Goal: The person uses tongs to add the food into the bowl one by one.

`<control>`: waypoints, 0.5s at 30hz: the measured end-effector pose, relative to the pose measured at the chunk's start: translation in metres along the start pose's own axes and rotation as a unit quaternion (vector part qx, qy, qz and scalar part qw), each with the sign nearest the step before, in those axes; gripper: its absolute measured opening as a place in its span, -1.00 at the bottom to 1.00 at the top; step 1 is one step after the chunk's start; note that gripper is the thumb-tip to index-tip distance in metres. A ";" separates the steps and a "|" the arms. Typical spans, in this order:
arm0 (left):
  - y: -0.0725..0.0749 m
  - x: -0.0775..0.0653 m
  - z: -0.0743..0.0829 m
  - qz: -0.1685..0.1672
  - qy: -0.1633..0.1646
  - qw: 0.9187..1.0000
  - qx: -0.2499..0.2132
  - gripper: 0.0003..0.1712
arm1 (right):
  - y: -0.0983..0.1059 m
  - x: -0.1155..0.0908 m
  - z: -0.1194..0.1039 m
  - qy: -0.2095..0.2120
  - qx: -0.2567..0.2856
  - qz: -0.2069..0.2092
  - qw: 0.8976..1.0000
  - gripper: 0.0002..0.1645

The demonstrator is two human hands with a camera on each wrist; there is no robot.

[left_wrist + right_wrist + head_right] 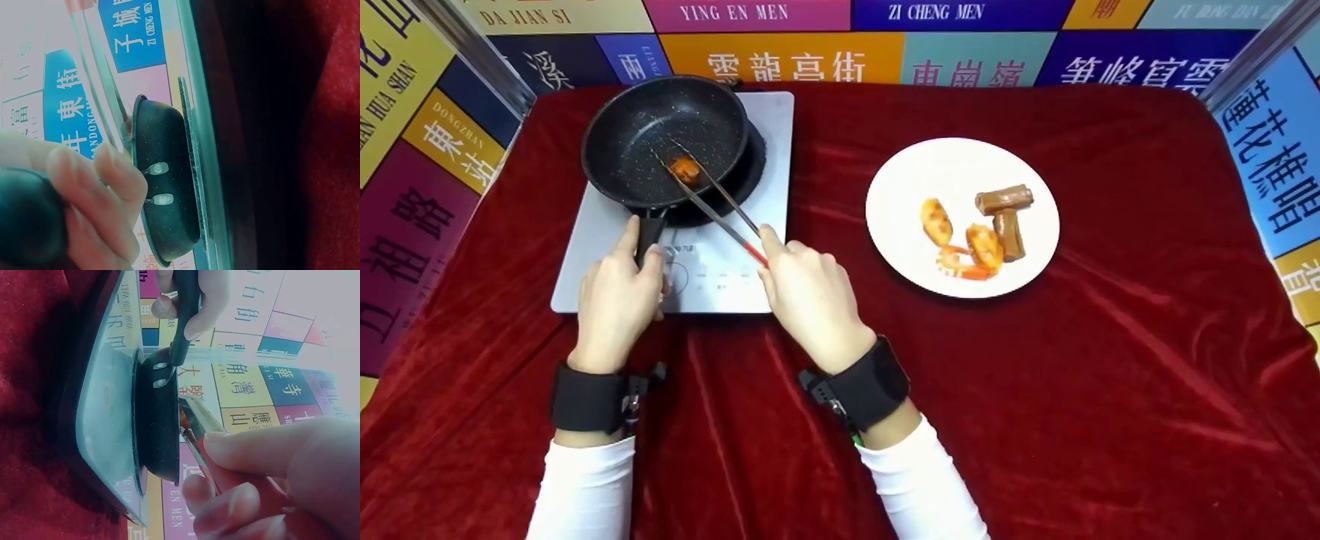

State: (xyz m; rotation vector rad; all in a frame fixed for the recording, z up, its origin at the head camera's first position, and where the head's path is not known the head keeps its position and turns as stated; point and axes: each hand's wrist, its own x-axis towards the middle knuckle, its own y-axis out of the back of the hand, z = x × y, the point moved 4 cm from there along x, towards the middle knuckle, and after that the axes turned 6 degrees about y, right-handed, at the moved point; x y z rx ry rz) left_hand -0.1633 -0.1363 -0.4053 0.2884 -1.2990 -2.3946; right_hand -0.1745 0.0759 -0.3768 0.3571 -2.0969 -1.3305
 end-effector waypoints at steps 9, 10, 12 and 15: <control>0.001 0.001 0.000 -0.005 -0.001 1.000 -0.001 -0.35 | 0.001 0.000 0.001 -0.001 0.005 -0.003 1.000 -0.50; 0.001 0.001 0.000 -0.005 -0.002 1.000 -0.001 -0.35 | 0.001 0.000 0.001 -0.001 0.004 -0.003 1.000 -0.50; 0.001 0.001 0.000 -0.005 -0.002 1.000 0.000 -0.35 | 0.001 0.000 0.001 -0.002 0.004 -0.004 1.000 -0.50; 0.001 0.001 -0.001 -0.006 -0.002 1.000 0.001 -0.35 | 0.001 -0.001 0.002 -0.004 0.004 -0.006 1.000 -0.49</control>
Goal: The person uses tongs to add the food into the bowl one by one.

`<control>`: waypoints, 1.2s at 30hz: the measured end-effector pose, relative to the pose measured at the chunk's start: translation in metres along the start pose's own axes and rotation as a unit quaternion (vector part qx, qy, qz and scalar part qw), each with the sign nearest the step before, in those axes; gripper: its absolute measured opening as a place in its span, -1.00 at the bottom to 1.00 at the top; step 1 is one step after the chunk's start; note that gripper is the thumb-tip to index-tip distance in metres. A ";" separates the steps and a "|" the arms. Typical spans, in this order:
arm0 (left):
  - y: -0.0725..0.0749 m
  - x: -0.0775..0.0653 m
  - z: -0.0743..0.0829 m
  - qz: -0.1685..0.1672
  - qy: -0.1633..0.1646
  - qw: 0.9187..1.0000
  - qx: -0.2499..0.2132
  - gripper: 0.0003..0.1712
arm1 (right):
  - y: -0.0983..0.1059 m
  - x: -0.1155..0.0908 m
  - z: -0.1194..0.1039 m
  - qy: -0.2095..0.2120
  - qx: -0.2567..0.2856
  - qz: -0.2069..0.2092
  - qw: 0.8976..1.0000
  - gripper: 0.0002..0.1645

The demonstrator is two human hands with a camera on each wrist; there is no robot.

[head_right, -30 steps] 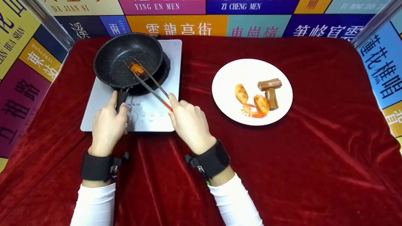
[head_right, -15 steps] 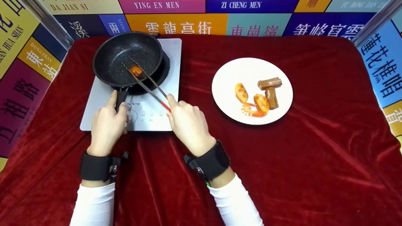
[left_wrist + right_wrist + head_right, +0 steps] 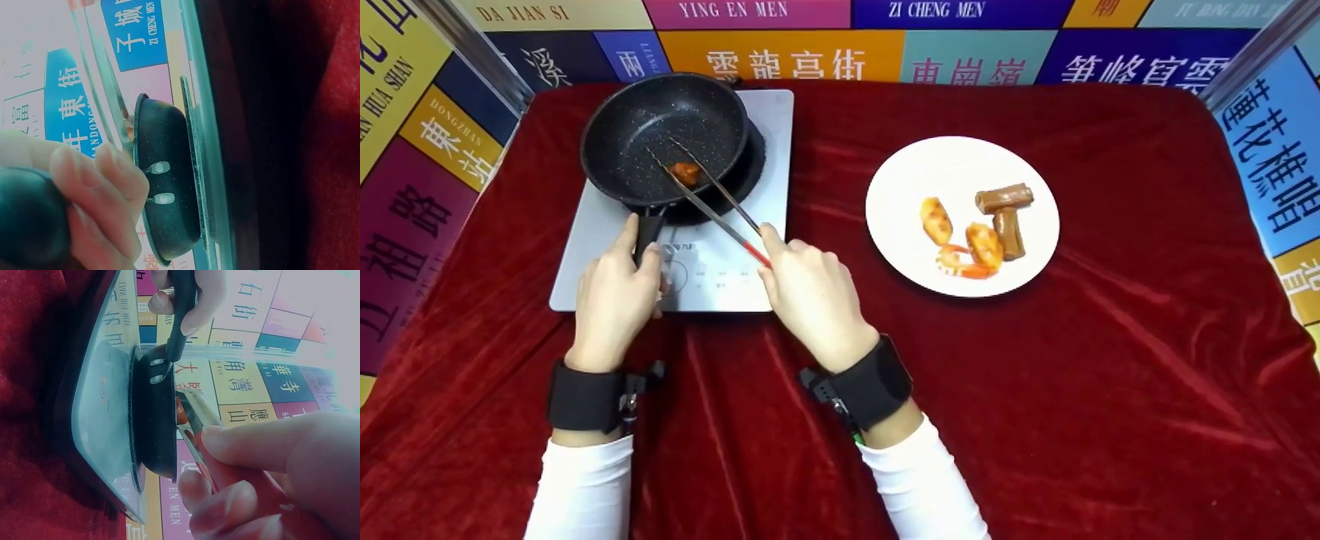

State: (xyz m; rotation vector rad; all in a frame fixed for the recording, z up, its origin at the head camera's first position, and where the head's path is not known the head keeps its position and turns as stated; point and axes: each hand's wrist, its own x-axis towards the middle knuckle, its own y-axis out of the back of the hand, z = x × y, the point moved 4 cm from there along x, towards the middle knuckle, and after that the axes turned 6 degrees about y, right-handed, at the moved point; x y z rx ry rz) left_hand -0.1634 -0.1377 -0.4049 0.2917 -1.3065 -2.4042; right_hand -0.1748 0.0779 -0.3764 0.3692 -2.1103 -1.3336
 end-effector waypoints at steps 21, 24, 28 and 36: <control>0.001 0.001 -0.002 -0.017 0.006 1.000 -0.005 -0.34 | 0.002 0.001 0.005 -0.042 0.005 -0.031 0.999 -0.31; 0.003 0.001 -0.003 -0.018 0.006 1.000 -0.004 -0.34 | 0.003 0.001 0.005 -0.036 0.005 -0.020 0.999 -0.31; 0.004 0.001 -0.004 -0.018 0.006 1.000 -0.002 -0.34 | 0.004 0.000 0.005 -0.029 0.002 -0.003 1.000 -0.32; 0.001 0.001 -0.001 -0.020 0.004 1.000 0.003 -0.34 | 0.015 -0.003 0.010 -0.044 0.001 0.014 0.999 -0.31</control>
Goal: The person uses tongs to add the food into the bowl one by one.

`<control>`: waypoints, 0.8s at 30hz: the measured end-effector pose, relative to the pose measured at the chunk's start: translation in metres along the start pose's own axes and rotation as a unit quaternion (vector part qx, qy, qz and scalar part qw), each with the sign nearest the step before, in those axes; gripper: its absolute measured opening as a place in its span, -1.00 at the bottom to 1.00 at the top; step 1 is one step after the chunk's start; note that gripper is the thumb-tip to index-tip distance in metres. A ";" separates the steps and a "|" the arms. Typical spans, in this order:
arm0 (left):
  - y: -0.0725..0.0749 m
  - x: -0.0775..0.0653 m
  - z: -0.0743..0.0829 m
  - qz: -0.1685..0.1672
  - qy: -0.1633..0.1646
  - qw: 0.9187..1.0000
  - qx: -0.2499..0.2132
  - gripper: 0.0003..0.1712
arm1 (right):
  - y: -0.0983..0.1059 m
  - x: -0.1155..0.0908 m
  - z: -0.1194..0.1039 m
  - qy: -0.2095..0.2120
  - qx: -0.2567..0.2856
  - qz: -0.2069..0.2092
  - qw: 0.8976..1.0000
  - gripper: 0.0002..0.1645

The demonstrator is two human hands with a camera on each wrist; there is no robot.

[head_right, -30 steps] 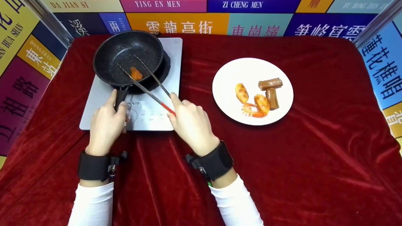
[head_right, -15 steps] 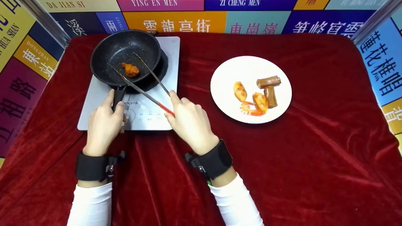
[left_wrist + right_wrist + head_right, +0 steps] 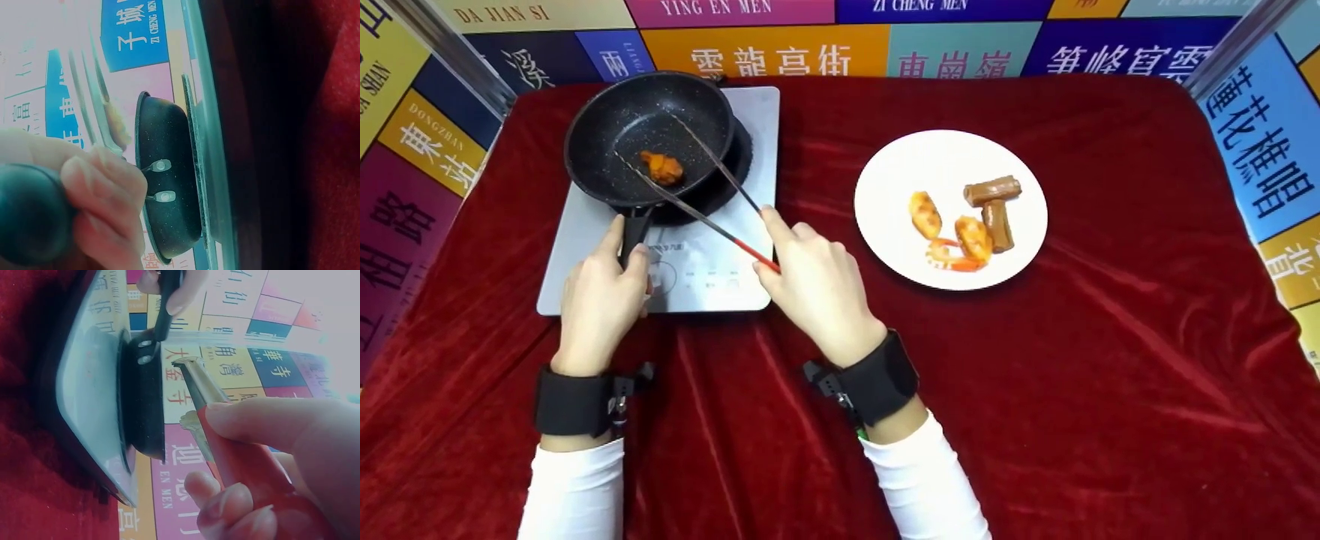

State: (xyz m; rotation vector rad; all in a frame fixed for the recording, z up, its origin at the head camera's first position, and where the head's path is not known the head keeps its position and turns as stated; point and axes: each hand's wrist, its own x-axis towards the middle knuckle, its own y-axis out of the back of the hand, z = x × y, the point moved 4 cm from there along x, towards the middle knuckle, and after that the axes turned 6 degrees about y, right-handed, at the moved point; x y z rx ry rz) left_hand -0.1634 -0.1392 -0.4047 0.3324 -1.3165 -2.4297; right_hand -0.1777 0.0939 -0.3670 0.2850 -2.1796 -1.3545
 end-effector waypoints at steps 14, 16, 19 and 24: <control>-0.004 -0.002 -0.001 -0.002 -0.005 1.000 0.006 -0.34 | 0.019 -0.017 0.022 -0.041 0.022 0.026 0.999 -0.32; -0.002 -0.002 -0.001 0.003 -0.008 1.000 0.006 -0.35 | 0.022 -0.020 0.027 -0.046 0.010 0.028 0.998 -0.34; 0.000 -0.001 -0.001 0.010 -0.007 1.000 0.005 -0.35 | 0.024 -0.024 0.034 -0.051 0.000 0.028 0.998 -0.34; 0.001 -0.003 0.000 0.016 -0.011 1.000 0.004 -0.36 | 0.027 -0.033 0.046 -0.067 -0.005 0.030 0.997 -0.31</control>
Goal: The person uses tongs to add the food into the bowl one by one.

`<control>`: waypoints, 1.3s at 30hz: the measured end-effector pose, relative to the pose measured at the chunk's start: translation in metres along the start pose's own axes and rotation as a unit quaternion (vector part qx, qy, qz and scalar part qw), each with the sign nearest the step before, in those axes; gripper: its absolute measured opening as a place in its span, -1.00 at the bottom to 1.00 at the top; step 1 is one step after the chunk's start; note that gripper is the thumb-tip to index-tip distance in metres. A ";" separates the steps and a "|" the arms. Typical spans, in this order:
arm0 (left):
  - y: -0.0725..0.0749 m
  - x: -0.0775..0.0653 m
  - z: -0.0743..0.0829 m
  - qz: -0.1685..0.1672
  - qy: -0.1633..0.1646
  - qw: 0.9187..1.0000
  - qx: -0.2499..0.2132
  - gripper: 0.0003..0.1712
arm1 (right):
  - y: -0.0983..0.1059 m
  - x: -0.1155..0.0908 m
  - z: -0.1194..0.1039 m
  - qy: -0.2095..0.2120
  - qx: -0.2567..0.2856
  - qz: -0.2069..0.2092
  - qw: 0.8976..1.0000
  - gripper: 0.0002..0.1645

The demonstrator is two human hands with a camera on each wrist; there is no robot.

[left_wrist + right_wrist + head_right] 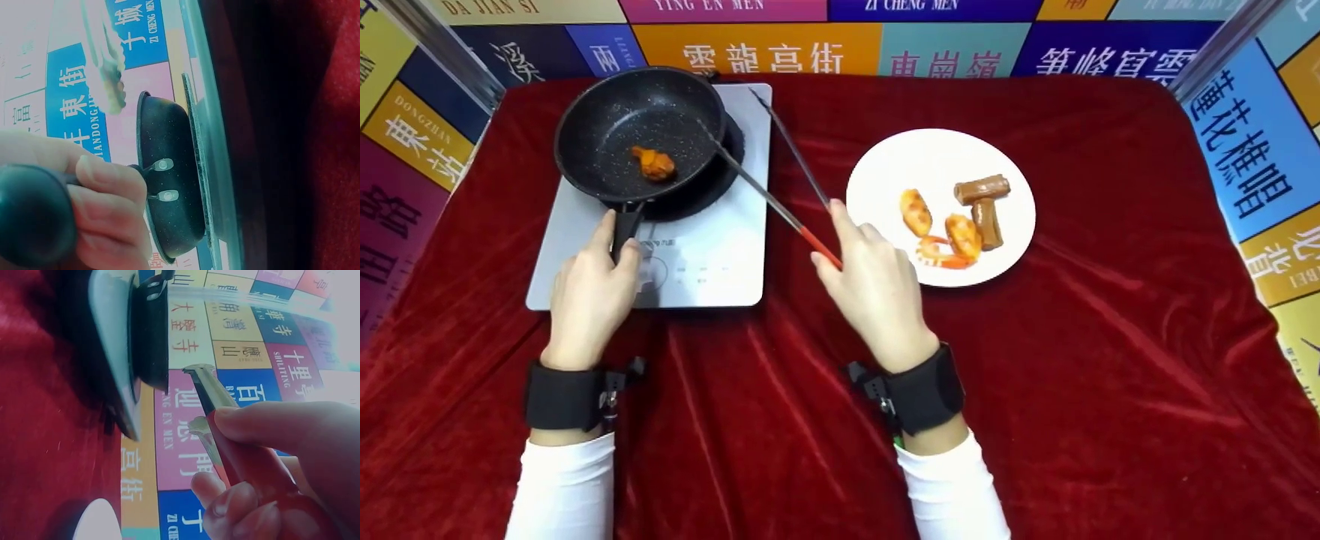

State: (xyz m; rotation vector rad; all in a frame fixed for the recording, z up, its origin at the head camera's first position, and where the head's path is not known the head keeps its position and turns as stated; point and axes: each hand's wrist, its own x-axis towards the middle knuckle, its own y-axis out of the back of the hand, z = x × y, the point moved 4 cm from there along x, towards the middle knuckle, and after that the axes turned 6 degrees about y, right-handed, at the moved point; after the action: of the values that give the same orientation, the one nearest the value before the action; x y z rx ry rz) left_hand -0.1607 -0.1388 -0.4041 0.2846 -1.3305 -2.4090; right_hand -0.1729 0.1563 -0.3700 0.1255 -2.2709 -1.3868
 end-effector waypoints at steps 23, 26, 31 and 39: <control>0.000 0.000 0.002 -0.002 -0.010 1.000 0.000 -0.34 | 0.032 -0.055 0.051 -0.074 -0.017 0.019 0.997 -0.31; 0.000 0.000 0.001 -0.004 -0.009 1.000 0.001 -0.34 | 0.031 -0.062 0.057 -0.087 -0.016 0.015 0.996 -0.30; 0.000 0.000 0.000 0.005 -0.010 1.000 0.005 -0.35 | 0.026 -0.072 0.065 -0.112 -0.016 -0.001 0.994 -0.29; -0.001 0.000 0.001 0.005 -0.013 1.000 0.005 -0.35 | 0.026 -0.083 0.078 -0.137 -0.016 -0.003 0.990 -0.31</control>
State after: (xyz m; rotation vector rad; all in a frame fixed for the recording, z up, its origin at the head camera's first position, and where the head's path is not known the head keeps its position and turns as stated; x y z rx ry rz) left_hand -0.1611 -0.1371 -0.4043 0.2491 -1.3516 -2.4076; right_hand -0.1293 0.2590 -0.4055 -0.0732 -2.4682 -1.5226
